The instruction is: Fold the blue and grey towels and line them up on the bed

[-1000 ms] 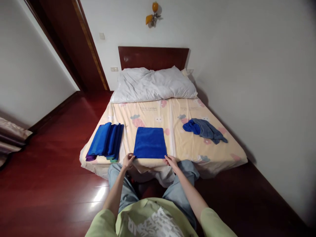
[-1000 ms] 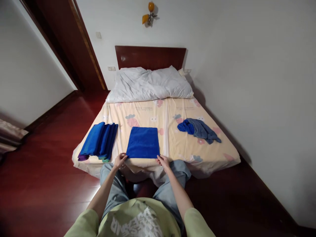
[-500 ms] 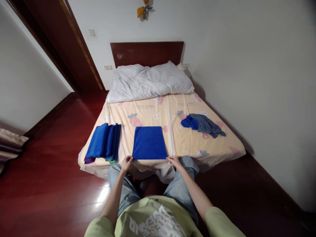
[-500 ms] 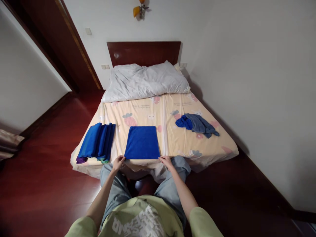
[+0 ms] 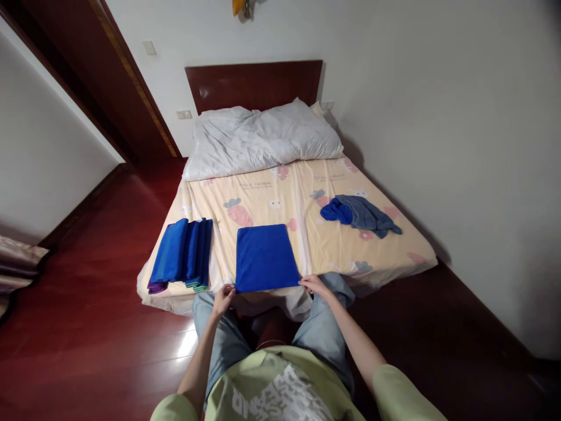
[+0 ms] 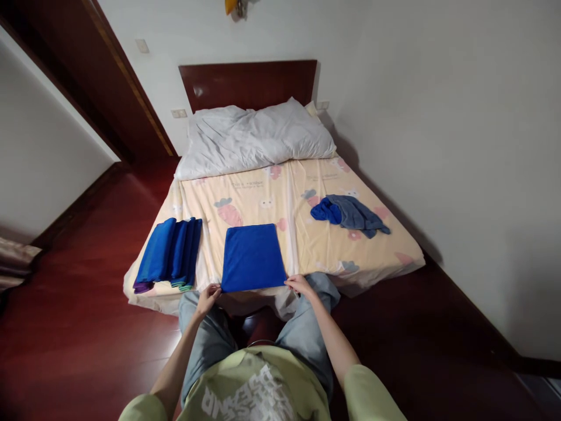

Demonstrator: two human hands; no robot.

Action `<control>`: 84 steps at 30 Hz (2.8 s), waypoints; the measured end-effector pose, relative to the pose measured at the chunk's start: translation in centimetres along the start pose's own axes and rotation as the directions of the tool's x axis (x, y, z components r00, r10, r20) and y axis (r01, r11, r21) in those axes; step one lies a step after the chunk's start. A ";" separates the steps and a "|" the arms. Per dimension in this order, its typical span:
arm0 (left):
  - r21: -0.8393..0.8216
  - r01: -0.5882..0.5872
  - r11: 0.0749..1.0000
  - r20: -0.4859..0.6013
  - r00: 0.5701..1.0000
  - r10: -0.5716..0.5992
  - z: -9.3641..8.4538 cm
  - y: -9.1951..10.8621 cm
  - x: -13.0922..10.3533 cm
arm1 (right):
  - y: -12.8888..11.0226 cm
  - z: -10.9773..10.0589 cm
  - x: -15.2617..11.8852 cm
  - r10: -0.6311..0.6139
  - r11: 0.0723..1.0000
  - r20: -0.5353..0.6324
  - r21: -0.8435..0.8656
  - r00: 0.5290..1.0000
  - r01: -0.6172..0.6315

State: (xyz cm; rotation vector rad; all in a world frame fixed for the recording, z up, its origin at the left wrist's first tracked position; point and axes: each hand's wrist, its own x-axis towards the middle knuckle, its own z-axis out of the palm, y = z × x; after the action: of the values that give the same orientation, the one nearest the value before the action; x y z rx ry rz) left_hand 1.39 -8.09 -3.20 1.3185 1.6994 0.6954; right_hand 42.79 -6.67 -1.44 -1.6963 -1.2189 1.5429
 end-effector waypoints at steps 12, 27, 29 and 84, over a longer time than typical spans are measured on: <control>0.017 -0.111 0.994 -0.040 0.993 0.112 0.2 4.8 8.8 | -3.0 0.2 8.0 -0.267 0.952 -0.440 -0.261 0.858 0.163; -0.186 -0.071 0.980 -0.334 0.943 0.006 3.1 8.6 25.6 | -7.2 3.2 23.5 -0.621 0.723 -0.344 -0.598 0.704 0.345; -0.180 -0.132 0.975 -0.389 0.920 0.052 4.0 8.2 26.4 | -7.6 2.8 25.2 -0.609 0.746 -0.391 -0.577 0.690 0.332; -0.255 -0.117 0.960 -0.026 0.993 0.114 -0.1 7.7 30.8 | -8.8 -3.2 28.4 -0.203 0.964 -0.307 0.106 0.930 0.245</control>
State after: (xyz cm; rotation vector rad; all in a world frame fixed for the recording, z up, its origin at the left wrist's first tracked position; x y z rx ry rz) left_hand 2.52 23.52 -5.61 1.2379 1.4914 0.9584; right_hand 41.78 22.74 -6.83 -1.5648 -1.0776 1.1637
